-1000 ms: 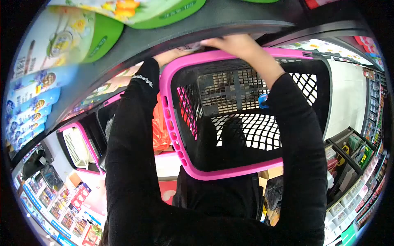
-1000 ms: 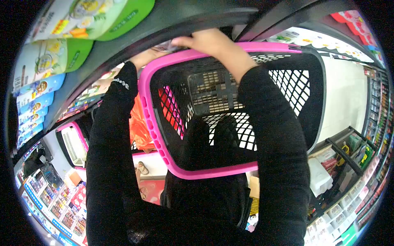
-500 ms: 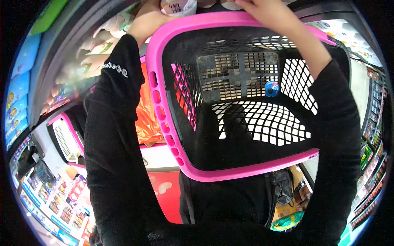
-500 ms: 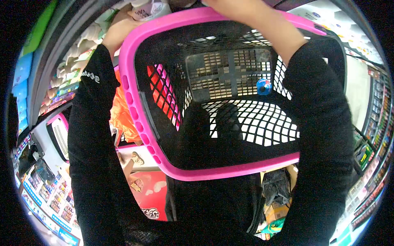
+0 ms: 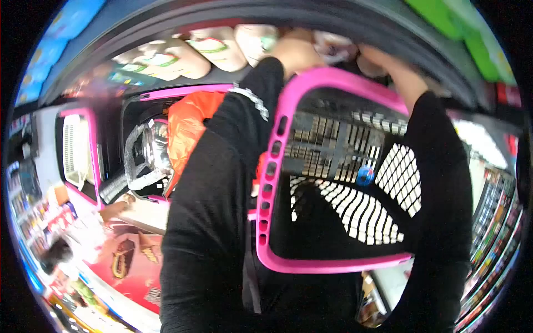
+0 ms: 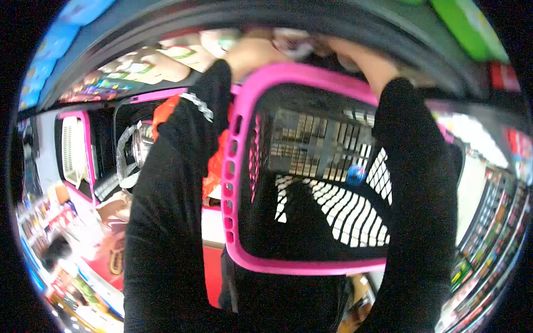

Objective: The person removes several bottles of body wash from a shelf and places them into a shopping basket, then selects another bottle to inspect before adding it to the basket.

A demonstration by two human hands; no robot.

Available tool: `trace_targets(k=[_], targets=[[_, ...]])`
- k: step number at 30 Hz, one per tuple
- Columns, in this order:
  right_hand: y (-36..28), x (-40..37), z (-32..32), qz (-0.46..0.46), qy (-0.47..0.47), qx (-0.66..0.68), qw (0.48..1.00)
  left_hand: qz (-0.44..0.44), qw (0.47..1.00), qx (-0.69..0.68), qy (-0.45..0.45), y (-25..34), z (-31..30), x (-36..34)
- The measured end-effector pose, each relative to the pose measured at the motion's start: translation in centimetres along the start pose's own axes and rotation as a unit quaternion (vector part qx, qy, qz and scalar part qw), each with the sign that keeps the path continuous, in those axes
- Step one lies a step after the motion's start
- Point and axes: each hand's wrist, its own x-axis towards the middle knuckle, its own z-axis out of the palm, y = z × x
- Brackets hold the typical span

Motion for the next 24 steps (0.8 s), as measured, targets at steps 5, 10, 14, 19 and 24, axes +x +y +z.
trace_targets(k=[5, 10, 14, 19, 24], targets=[[-5.3, 4.7, -2.9, -0.109, 0.037, -0.054, 0.992, 0.006, 0.994, -0.102, 0.041, 0.5, -0.3, -1.3], [-8.4, 8.6, -2.7, -0.189, 0.047, -0.092, 0.977, 0.005, 0.977, -0.187, 0.104, 0.1, -0.2, -2.0], [-10.8, 10.2, -1.2, -0.232, 0.047, -0.103, 0.966, -0.018, 0.961, -0.259, 0.091, 0.9, -1.1, -3.7], [-11.7, 11.2, 1.3, -0.260, 0.041, -0.104, 0.959, 0.047, 0.941, -0.307, 0.138, 0.2, 0.0, -3.4], [-11.3, 12.0, 3.5, -0.275, 0.034, -0.107, 0.955, 0.072, 0.928, -0.334, 0.147, -0.1, 1.3, -2.9]])
